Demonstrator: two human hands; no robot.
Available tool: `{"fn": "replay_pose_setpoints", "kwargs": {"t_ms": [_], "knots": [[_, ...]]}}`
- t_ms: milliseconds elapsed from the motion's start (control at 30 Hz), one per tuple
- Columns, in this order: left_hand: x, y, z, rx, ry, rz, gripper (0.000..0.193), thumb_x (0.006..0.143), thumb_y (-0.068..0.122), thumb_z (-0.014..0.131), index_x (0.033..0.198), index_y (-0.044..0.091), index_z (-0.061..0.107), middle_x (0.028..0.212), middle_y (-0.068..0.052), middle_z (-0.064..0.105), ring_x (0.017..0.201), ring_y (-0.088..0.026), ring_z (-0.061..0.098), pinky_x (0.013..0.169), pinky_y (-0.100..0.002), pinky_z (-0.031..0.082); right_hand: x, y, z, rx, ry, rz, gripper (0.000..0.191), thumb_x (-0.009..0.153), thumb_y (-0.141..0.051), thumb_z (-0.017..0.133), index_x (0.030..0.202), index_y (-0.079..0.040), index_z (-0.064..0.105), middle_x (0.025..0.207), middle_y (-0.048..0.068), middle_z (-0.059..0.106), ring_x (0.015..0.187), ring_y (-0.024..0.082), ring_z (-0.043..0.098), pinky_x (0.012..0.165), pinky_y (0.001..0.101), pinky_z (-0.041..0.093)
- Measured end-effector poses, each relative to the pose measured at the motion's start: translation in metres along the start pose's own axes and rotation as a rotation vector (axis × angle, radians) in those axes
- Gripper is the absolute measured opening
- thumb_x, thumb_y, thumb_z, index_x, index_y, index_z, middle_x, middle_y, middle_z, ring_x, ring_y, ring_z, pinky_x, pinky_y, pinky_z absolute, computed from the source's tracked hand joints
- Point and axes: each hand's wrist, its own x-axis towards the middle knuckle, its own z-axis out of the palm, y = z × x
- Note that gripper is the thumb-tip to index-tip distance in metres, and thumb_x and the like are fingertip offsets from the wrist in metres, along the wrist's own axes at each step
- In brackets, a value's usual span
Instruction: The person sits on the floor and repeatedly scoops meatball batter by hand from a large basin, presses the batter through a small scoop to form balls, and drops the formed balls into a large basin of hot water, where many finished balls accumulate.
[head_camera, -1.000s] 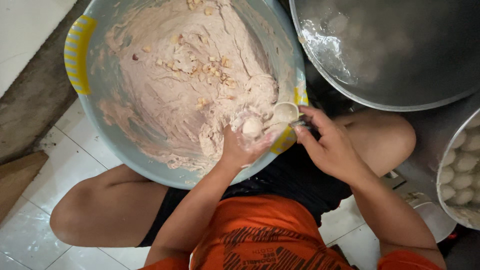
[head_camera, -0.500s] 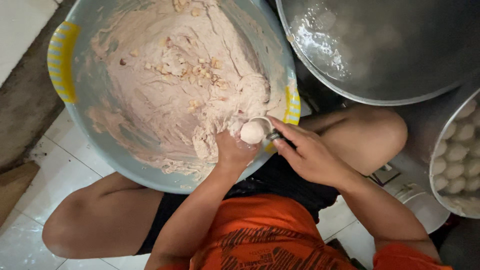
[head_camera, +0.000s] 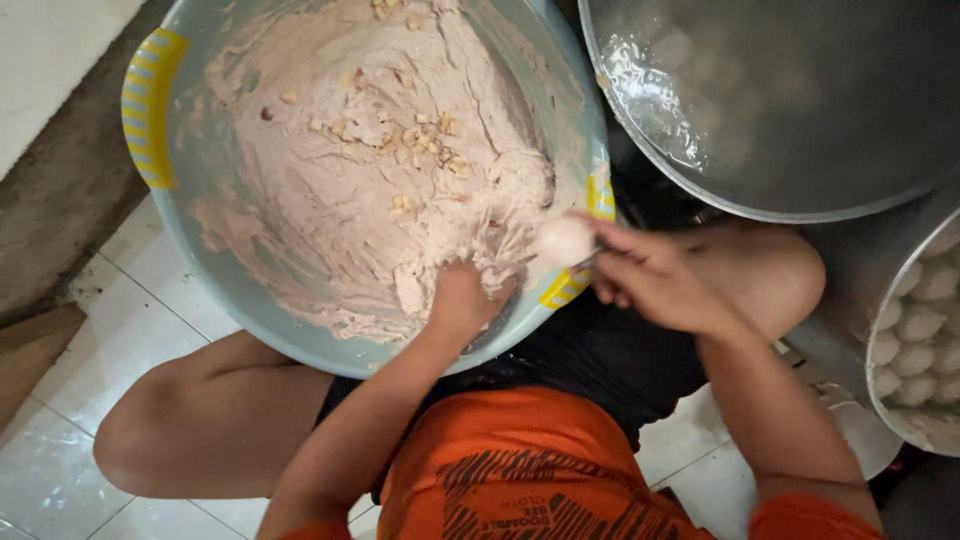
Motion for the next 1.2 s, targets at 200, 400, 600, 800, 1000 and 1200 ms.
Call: {"fn": "replay_pose_setpoints", "kwargs": {"t_ms": [200, 400, 600, 800, 1000, 1200], "knots": [[0.026, -0.034, 0.017, 0.117, -0.242, 0.242, 0.049, 0.091, 0.05, 0.072, 0.069, 0.006, 0.074, 0.073, -0.024, 0.07, 0.075, -0.042, 0.068, 0.075, -0.051, 0.056, -0.014, -0.046, -0.076, 0.003, 0.425, -0.052, 0.053, 0.101, -0.007, 0.05, 0.153, -0.011, 0.052, 0.106, 0.001, 0.071, 0.069, 0.006, 0.056, 0.056, 0.0219, 0.041], [0.042, -0.034, 0.029, 0.022, -0.231, 0.069, 0.047, 0.088, 0.05, 0.065, 0.088, 0.004, 0.077, 0.088, -0.027, 0.07, 0.082, -0.044, 0.068, 0.081, -0.052, 0.055, -0.004, -0.057, -0.12, -0.708, 0.682, -0.112, 0.039, 0.104, -0.011, 0.057, 0.141, -0.009, 0.064, 0.11, 0.018, 0.069, 0.092, 0.032, 0.063, 0.075, 0.0397, 0.05], [0.045, -0.004, 0.026, -0.496, -0.041, -0.301, 0.034, 0.085, 0.037, 0.071, 0.094, 0.004, 0.074, 0.088, -0.023, 0.071, 0.079, -0.038, 0.069, 0.076, -0.046, 0.056, 0.004, -0.038, -0.137, -1.195, 0.85, -0.172, 0.03, 0.094, -0.017, 0.07, 0.122, -0.007, 0.067, 0.116, 0.021, 0.069, 0.101, 0.045, 0.066, 0.083, 0.0524, 0.051], [0.043, 0.042, -0.003, -0.969, -0.063, -0.416, 0.024, 0.085, 0.022, 0.077, 0.098, 0.003, 0.071, 0.085, -0.017, 0.073, 0.073, -0.03, 0.071, 0.069, -0.041, 0.057, -0.015, -0.03, -0.122, -0.926, 0.96, -0.294, 0.024, 0.107, -0.007, 0.069, 0.127, 0.0, 0.059, 0.111, 0.019, 0.069, 0.098, 0.03, 0.069, 0.085, 0.0415, 0.055], [0.048, 0.081, -0.028, -0.525, 0.223, 0.018, 0.025, 0.083, 0.023, 0.085, 0.094, 0.007, 0.069, 0.08, -0.013, 0.072, 0.067, -0.027, 0.071, 0.065, -0.036, 0.058, -0.033, -0.026, -0.04, -0.063, 0.39, -0.201, 0.026, 0.095, -0.002, 0.064, 0.121, -0.006, 0.058, 0.103, 0.007, 0.068, 0.085, 0.014, 0.07, 0.072, 0.029, 0.059], [0.047, 0.078, -0.021, -0.388, 0.171, 0.072, 0.022, 0.075, 0.016, 0.082, 0.093, 0.008, 0.072, 0.08, -0.016, 0.073, 0.075, -0.037, 0.073, 0.065, -0.043, 0.057, -0.025, -0.035, 0.02, -0.382, 0.185, -0.221, 0.05, 0.1, -0.011, 0.057, 0.149, -0.005, 0.048, 0.104, 0.003, 0.065, 0.078, 0.009, 0.06, 0.071, 0.0253, 0.054]]}}
